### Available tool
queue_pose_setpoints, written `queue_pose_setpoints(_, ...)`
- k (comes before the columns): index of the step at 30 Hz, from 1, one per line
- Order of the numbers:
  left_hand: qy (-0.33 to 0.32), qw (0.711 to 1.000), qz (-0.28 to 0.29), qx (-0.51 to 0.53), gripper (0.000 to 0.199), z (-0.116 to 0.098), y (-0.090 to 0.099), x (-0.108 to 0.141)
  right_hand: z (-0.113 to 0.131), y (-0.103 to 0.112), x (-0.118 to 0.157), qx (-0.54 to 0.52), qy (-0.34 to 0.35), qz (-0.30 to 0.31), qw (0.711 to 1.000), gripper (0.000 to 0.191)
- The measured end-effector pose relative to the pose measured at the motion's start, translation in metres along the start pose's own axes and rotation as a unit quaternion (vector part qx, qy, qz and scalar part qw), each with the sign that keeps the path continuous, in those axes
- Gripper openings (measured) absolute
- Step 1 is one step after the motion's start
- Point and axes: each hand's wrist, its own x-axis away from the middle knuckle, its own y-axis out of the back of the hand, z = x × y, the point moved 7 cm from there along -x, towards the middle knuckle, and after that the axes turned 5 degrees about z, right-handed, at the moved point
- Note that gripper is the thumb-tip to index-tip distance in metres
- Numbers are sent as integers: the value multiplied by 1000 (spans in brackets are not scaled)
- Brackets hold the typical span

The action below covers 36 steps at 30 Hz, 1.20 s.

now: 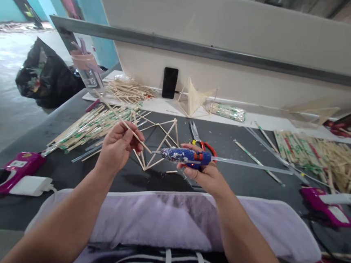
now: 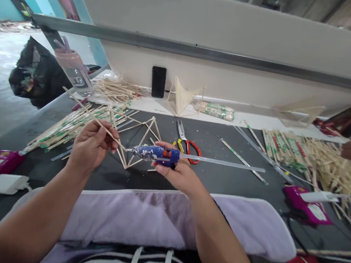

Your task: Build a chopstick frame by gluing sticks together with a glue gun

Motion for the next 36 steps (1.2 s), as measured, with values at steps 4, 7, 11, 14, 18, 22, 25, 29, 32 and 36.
queue_pose_setpoints(4,-2,1000,5,7,15,0,0,0,-2,-1,-1,16,5,1,1000,50)
queue_pose_setpoints(7,3,1000,4,4,17,0,-1,0,-6,0,0,7,-1,-6,1000,50)
queue_pose_setpoints(11,3,1000,6,4,16,0,-2,1,-9,1,0,13,-1,-10,1000,48)
queue_pose_setpoints(14,2,1000,11,10,16,0,-2,1,-11,2,1,31,0,-9,999,45)
queue_pose_setpoints(18,0,1000,14,14,14,1,-1,0,-15,3,1,27,-8,-9,1000,46)
queue_pose_setpoints(22,5,1000,16,13,16,3,-1,0,-12,3,0,58,-1,-12,998,39)
queue_pose_setpoints(25,4,1000,20,13,16,3,-2,1,-10,2,0,91,-3,-10,996,30)
queue_pose_setpoints(29,4,1000,24,18,15,2,-2,1,-8,3,0,94,-1,-13,996,27)
queue_pose_setpoints(32,10,999,27,22,16,4,-3,1,-8,5,0,95,3,-18,995,30)
queue_pose_setpoints(36,7,999,31,27,18,6,-3,2,-12,7,1,92,-3,-26,995,36)
